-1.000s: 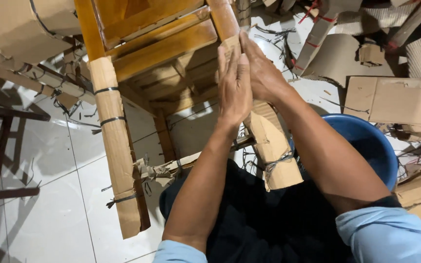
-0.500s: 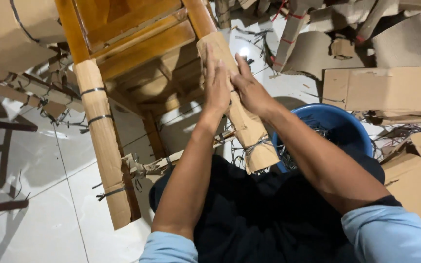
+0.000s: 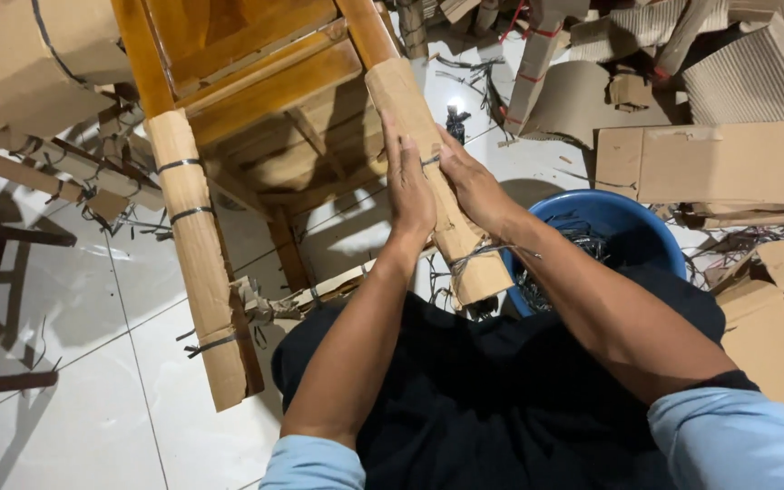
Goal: The person wraps cardboard around the legs of a wooden chair and secures it with black plastic cable ties taken from a blue bowl. The person repeatedly ties and twists the ties to fasten the cardboard in place.
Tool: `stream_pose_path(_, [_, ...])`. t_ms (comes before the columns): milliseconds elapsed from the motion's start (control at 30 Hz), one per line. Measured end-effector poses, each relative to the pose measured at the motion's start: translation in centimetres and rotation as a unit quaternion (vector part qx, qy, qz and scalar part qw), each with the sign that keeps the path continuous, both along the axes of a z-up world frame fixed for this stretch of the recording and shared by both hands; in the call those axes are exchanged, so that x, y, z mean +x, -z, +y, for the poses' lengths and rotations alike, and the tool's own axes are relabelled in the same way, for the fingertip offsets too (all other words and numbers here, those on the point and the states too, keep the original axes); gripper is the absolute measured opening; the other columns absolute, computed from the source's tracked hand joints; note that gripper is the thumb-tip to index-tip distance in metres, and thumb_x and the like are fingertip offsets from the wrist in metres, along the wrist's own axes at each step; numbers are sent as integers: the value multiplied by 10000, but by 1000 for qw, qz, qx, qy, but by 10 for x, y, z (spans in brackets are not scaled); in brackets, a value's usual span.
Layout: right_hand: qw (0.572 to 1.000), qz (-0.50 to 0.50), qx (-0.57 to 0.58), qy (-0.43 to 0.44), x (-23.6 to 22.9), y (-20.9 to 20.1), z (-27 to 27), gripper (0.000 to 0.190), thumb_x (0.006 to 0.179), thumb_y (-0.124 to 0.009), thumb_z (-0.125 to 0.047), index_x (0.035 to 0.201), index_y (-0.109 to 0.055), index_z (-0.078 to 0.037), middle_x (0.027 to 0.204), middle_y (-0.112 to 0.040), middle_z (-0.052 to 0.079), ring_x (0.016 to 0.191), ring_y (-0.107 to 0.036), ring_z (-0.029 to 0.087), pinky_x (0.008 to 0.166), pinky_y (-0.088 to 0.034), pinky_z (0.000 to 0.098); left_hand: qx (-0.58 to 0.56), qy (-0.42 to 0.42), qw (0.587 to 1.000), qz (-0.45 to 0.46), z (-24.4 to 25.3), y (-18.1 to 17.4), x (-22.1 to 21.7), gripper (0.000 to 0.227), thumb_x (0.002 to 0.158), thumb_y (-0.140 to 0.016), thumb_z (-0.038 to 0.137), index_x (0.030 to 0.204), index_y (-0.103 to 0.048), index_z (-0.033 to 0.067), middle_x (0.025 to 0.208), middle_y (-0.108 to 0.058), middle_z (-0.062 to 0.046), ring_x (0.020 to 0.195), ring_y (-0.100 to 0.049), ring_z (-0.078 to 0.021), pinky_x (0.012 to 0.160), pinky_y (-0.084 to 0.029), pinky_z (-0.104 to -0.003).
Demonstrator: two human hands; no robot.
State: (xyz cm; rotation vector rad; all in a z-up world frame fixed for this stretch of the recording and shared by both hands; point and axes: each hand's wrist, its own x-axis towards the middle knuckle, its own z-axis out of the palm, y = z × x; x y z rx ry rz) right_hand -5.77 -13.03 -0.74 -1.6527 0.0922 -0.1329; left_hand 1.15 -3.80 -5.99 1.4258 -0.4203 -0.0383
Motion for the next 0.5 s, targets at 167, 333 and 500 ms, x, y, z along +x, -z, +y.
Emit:
stream_pose_path(167, [1000, 5, -27, 3, -2, -2, -2, 569, 1135, -308, -345, 1651, -204, -131, 1679, -235, 235, 1569, -187, 383, 1275, -108, 555, 32, -13, 999, 23, 3, -13, -1, 587, 1115, -350, 209, 1664, -148, 149, 1708, -117, -263, 1576, -132, -398, 1319, -112, -513])
stream_pose_path(333, [984, 153, -93, -18, -23, -39, -11, 728, 971, -249, -576, 1627, -158, -272, 1643, -387, 149, 1348, -561, 315, 1080, -493, 448, 48, 23, 986, 161, 3, -23, 7, 610, 1073, -321, 202, 1631, -87, 279, 1741, -84, -141, 1574, -215, -344, 1233, -275, -462])
stream_pose_path(500, [981, 46, -139, -131, -46, -29, -57, 589, 1040, -480, -317, 1583, -319, -155, 1658, -326, 153, 1524, -324, 348, 1201, -302, 531, 275, -54, 956, 82, 11, -21, 27, 829, 816, -508, 207, 1607, -262, 175, 1593, -343, -228, 1413, -524, -358, 1113, -448, -434])
